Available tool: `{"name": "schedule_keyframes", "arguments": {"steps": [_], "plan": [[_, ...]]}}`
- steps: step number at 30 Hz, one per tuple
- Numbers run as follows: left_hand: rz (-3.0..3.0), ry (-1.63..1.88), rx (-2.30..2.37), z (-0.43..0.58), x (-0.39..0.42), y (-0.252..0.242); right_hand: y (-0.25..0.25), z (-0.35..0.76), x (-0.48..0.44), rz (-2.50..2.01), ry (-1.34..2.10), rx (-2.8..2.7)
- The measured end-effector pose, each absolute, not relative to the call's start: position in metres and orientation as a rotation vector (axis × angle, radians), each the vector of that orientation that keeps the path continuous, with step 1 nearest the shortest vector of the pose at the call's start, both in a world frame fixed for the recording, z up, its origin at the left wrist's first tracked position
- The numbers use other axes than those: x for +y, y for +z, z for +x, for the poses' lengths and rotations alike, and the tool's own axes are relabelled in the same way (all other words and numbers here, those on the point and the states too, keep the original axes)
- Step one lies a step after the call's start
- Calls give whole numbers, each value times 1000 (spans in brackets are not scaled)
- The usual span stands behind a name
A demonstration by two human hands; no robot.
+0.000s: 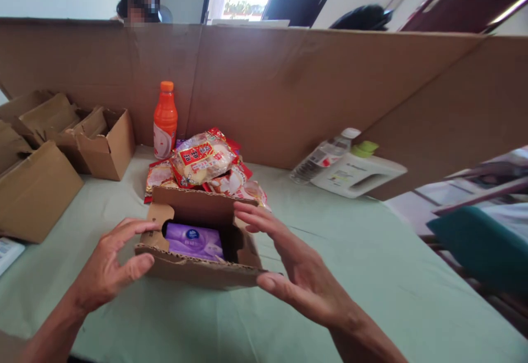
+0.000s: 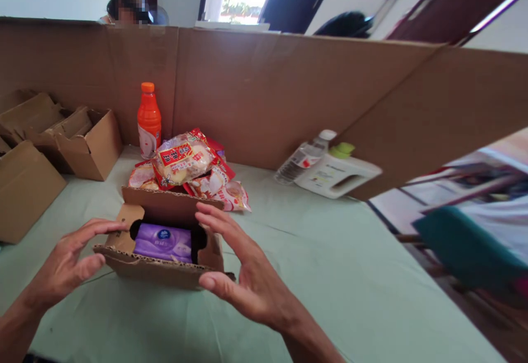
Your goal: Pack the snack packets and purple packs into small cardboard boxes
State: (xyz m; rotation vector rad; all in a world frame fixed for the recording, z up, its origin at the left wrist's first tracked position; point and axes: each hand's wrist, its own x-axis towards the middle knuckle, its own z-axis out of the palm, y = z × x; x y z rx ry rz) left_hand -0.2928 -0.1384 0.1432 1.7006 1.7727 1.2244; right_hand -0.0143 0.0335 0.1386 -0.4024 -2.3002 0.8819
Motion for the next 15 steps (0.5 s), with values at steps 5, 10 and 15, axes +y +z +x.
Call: {"name": "schedule_keyframes", "arguments": {"steps": [5,10,15], "plan": [[1732,1254,1956,-293,-136,134,143,-5,37,-621,706,-2094],[1632,1257,2010,-288,-133,129,146,-7,37,-554,937,-2308],[1650,1269,2126,-283,-129,122,144,-11,35,-596,777,-2265]]}}
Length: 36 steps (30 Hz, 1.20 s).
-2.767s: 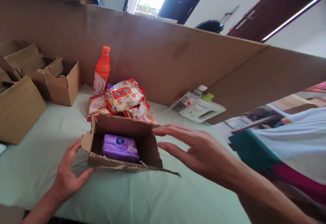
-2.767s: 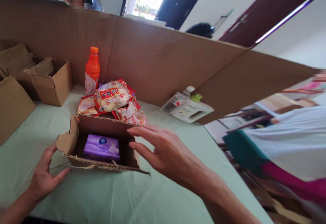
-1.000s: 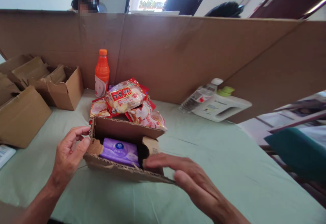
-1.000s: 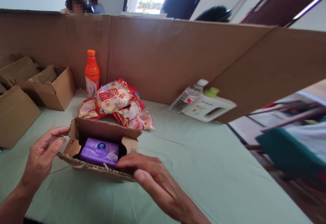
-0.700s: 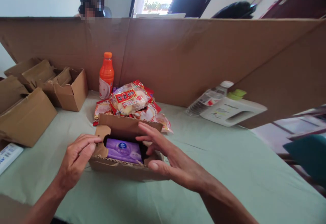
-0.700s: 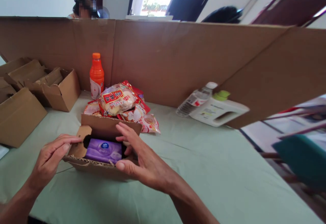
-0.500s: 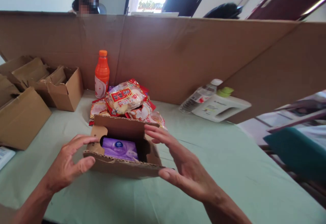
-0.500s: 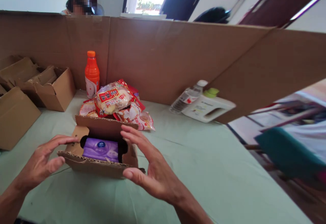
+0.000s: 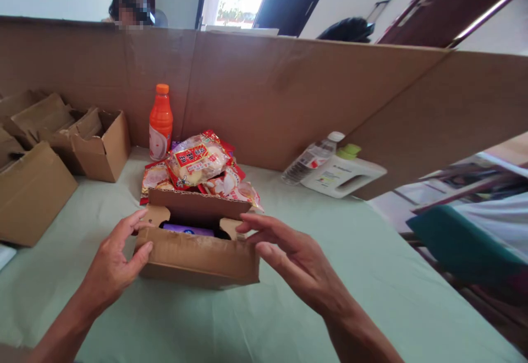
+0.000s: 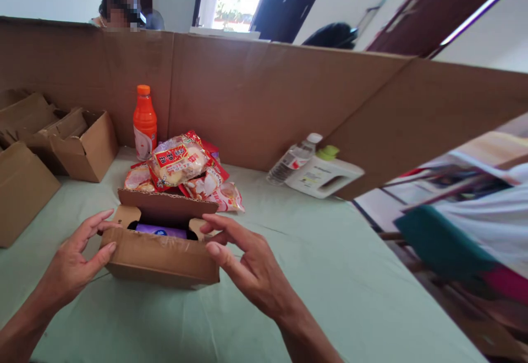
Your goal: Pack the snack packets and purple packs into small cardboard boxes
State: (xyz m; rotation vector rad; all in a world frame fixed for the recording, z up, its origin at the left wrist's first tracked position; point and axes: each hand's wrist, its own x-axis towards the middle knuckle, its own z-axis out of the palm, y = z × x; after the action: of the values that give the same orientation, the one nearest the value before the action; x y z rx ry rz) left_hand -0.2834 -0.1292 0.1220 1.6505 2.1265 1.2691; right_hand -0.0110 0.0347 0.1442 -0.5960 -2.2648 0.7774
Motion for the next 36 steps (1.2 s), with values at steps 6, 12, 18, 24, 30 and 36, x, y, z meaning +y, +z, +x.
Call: {"name": "schedule_keyframes", "arguments": {"steps": [6,12,18,24,30,36], "plan": [[1914,1337,2152,-279,-125,110,144,-24,48,-624,200,-2243],[1877,1319,2230,-279,-128,104,125,-20,37,-379,316,-2520],[1899,1239,2040,-285,-124,97,124,-20,31,-421,321,-2673],[1840,1324,2036,-287,-122,90,141,-61,41,-391,315,-3012],[1807,1429,2057,-272,-123,82,154,-58,25,-433,291,-3068],[1899,1230,1870,-217,-114,78,143,45,15,-839,206,-2920]]}}
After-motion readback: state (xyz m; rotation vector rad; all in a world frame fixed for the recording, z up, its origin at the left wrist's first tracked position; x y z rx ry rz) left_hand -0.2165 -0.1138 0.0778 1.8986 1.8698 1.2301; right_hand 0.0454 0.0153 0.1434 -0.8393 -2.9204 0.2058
